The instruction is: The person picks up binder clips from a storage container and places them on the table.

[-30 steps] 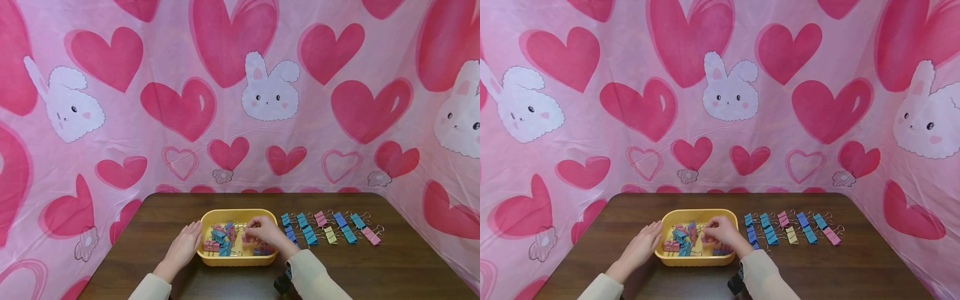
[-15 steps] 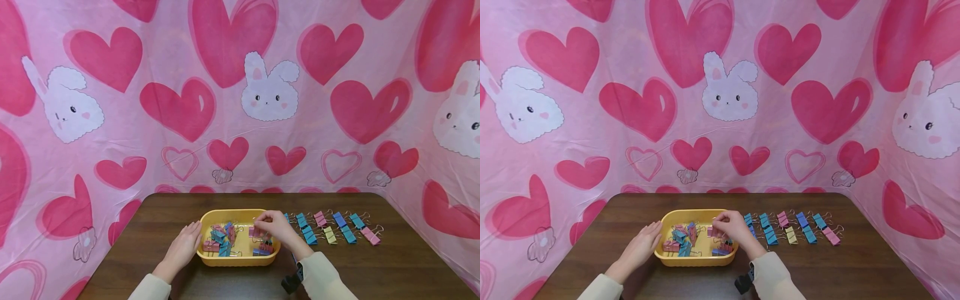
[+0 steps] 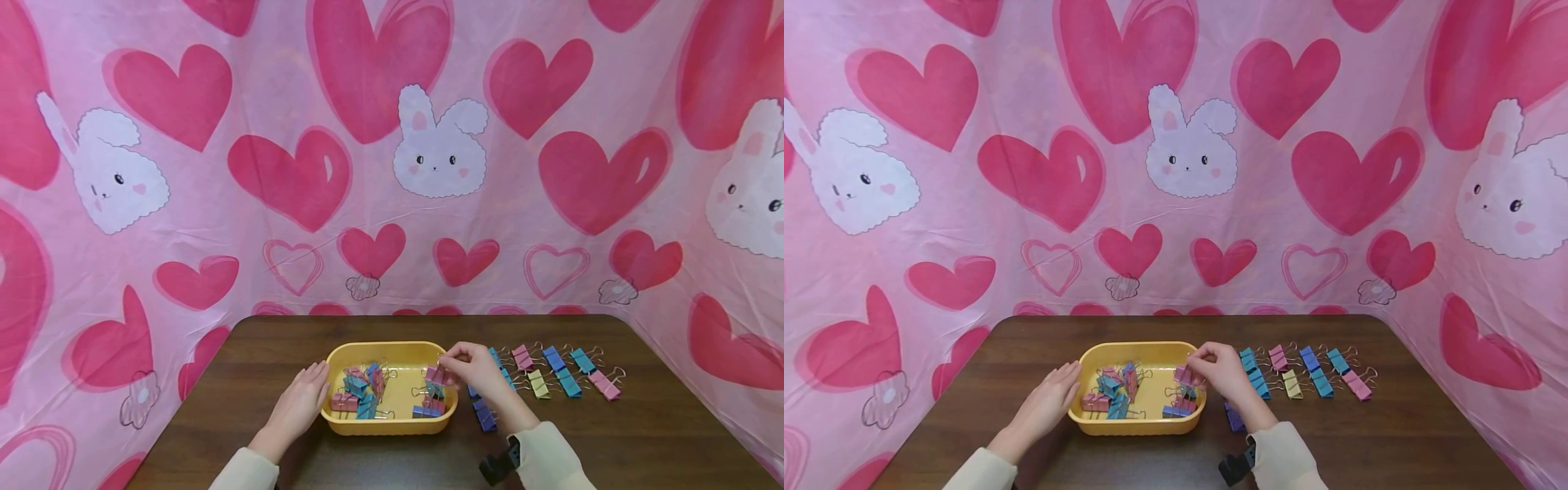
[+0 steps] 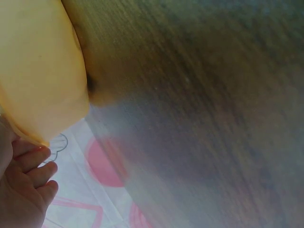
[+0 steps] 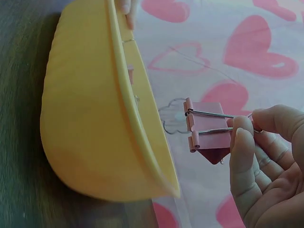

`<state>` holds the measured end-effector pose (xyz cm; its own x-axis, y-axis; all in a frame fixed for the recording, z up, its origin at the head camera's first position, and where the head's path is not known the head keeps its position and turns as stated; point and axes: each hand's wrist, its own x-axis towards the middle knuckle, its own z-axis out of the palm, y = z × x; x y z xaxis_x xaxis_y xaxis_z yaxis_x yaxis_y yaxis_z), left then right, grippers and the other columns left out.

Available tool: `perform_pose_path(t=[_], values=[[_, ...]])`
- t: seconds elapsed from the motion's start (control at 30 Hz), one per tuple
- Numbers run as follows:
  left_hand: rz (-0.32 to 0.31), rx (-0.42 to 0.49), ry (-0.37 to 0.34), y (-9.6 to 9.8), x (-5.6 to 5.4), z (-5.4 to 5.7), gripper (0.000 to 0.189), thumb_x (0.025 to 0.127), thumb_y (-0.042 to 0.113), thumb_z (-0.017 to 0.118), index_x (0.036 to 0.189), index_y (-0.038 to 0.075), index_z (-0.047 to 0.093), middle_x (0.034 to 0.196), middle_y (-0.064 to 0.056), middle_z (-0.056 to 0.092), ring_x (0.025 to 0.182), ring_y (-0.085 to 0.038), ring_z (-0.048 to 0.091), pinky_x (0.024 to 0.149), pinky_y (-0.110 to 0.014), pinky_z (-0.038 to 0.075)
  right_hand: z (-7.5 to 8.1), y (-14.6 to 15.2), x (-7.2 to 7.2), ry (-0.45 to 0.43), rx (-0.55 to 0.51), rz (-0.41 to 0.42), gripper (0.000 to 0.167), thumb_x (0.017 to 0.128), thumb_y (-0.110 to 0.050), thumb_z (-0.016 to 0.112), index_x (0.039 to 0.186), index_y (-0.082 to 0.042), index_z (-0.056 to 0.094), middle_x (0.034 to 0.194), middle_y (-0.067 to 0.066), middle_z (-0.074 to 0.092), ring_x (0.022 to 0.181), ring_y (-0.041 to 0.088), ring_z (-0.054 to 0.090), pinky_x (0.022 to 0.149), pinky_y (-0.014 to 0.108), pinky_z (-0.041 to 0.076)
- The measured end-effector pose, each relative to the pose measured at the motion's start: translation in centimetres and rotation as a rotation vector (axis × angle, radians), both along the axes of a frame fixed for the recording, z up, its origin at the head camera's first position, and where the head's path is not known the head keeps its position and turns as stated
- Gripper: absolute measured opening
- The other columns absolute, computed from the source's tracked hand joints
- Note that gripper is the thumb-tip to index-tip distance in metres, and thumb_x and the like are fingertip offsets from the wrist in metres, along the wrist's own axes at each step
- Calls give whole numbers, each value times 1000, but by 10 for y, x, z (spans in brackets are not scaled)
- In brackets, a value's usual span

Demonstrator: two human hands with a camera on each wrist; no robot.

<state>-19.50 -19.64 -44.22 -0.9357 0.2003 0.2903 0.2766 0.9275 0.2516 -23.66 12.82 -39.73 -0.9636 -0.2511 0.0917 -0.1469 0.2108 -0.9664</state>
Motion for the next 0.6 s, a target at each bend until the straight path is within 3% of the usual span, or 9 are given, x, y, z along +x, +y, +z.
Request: perform_pose_path(t=[0.4, 0.6], values=[[0, -7, 2, 0, 0, 0, 41, 90, 17, 58, 124, -6, 54, 129, -21, 50, 121, -35, 44, 103, -47, 29, -7, 35, 8, -50, -133, -109, 17, 85, -4, 63, 86, 12, 57, 71, 12, 64, 50, 15, 56, 49, 29, 53], [1, -3, -8, 0, 0, 0, 41, 91, 17, 57, 124, -6, 54, 129, -20, 50, 121, -36, 43, 104, -47, 29, -9, 51, 9, -54, -169, -191, 11, 85, -2, 63, 79, 6, 56, 70, 11, 64, 48, 15, 57, 48, 29, 53]])
